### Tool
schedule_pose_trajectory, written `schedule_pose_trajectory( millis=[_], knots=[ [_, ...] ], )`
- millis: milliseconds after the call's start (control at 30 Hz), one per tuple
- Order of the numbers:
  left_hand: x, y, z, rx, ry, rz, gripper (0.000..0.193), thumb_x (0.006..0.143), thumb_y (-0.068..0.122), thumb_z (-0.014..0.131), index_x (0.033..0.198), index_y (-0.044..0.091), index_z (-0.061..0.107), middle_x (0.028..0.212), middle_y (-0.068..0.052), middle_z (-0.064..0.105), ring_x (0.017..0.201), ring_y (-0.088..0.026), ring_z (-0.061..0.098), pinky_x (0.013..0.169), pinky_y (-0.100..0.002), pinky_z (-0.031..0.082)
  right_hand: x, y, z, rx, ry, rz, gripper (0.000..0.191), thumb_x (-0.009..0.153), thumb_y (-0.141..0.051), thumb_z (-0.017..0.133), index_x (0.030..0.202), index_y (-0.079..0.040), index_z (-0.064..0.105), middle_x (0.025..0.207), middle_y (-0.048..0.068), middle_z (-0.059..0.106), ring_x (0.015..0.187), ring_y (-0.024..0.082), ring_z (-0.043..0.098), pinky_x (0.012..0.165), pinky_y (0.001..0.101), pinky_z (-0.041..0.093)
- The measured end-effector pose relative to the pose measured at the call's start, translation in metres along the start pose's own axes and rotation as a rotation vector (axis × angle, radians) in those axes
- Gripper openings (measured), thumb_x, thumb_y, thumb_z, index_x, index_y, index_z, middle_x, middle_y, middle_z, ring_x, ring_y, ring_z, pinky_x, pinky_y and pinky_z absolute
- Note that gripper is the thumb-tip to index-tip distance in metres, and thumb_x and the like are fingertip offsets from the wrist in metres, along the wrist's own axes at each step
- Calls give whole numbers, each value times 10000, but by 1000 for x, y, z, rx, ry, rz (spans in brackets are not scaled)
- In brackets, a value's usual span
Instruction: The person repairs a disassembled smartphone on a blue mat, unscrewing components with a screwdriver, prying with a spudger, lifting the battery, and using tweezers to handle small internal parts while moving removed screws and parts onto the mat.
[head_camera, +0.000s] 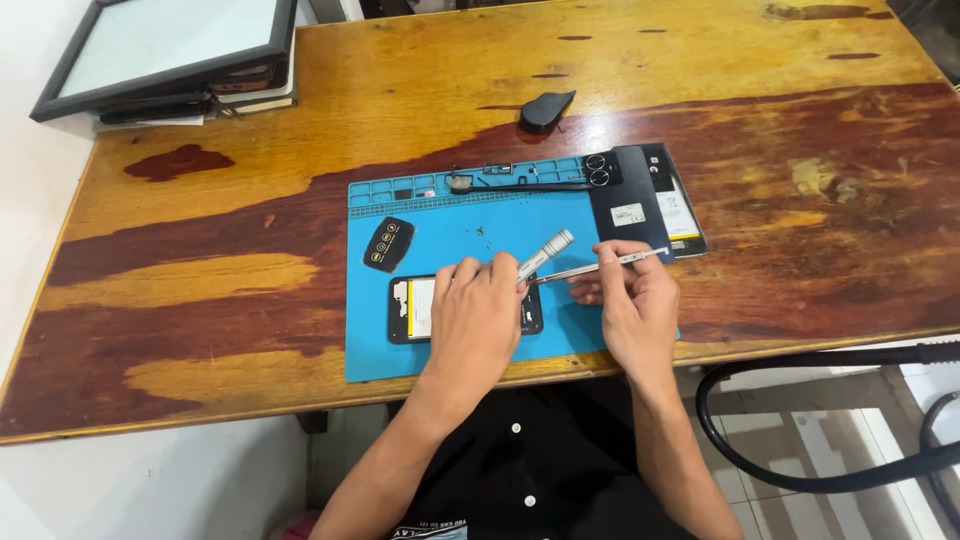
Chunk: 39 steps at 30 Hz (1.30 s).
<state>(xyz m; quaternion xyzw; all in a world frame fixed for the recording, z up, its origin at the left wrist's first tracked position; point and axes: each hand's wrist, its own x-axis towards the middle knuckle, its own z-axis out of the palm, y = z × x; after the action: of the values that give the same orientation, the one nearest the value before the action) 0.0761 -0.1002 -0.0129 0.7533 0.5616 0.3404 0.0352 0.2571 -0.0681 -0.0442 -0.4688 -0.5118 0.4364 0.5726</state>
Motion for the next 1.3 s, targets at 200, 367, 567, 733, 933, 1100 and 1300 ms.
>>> schedule_pose_trajectory(
  millis=[200, 367, 567, 733, 933, 1100, 1300],
  knots=[
    [3, 0, 0, 117, -11, 62, 113, 950, 124, 634, 913, 40, 567, 787, -115, 690, 846, -303, 612, 845, -445, 427, -1, -2, -2, 13, 38, 14, 203, 1071, -184, 558, 1145, 2, 591, 854, 147, 754, 701, 158, 728, 646, 262, 589],
    [5, -2, 0, 116, -64, 73, 112, 963, 118, 619, 896, 54, 556, 785, -106, 688, 799, -290, 600, 763, -421, 419, -4, -7, -5, 86, 101, -7, 214, 1086, -203, 541, 1149, -2, 577, 859, 152, 743, 691, 177, 726, 625, 283, 596],
    [6, -12, 4, 131, -44, 90, 122, 960, 127, 632, 905, 53, 552, 746, -102, 665, 792, -293, 595, 738, -432, 406, -4, -7, -5, 116, 98, -25, 218, 1085, -206, 547, 1147, 1, 573, 862, 151, 744, 686, 179, 728, 615, 285, 602],
    [3, -25, 7, 100, 62, -15, 156, 933, 149, 683, 925, 50, 562, 733, -103, 649, 766, -311, 591, 727, -449, 407, -5, -2, -4, 85, 70, -31, 199, 1079, -187, 571, 1132, 4, 580, 858, 140, 751, 680, 161, 719, 619, 267, 582],
    [-1, -32, 4, 2, 82, -59, 164, 935, 162, 704, 921, 63, 574, 755, -73, 661, 767, -298, 603, 711, -442, 413, -6, -2, -1, 26, 23, -35, 166, 1074, -156, 584, 1085, 9, 592, 842, 132, 758, 671, 134, 712, 613, 243, 564],
    [-1, -30, 0, -29, 84, -43, 161, 926, 161, 715, 924, 62, 588, 758, -56, 663, 761, -283, 605, 697, -432, 409, -5, -4, 3, 17, 12, -21, 147, 1056, -142, 590, 1057, 4, 607, 819, 127, 759, 648, 128, 715, 594, 237, 580],
    [-1, -28, -2, -20, 69, -23, 155, 928, 158, 718, 918, 66, 593, 746, -62, 650, 755, -281, 597, 696, -429, 404, -6, -8, 7, -73, 3, -115, 151, 1054, -134, 599, 1056, 14, 625, 824, 116, 769, 673, 125, 736, 602, 233, 582]
  ],
)
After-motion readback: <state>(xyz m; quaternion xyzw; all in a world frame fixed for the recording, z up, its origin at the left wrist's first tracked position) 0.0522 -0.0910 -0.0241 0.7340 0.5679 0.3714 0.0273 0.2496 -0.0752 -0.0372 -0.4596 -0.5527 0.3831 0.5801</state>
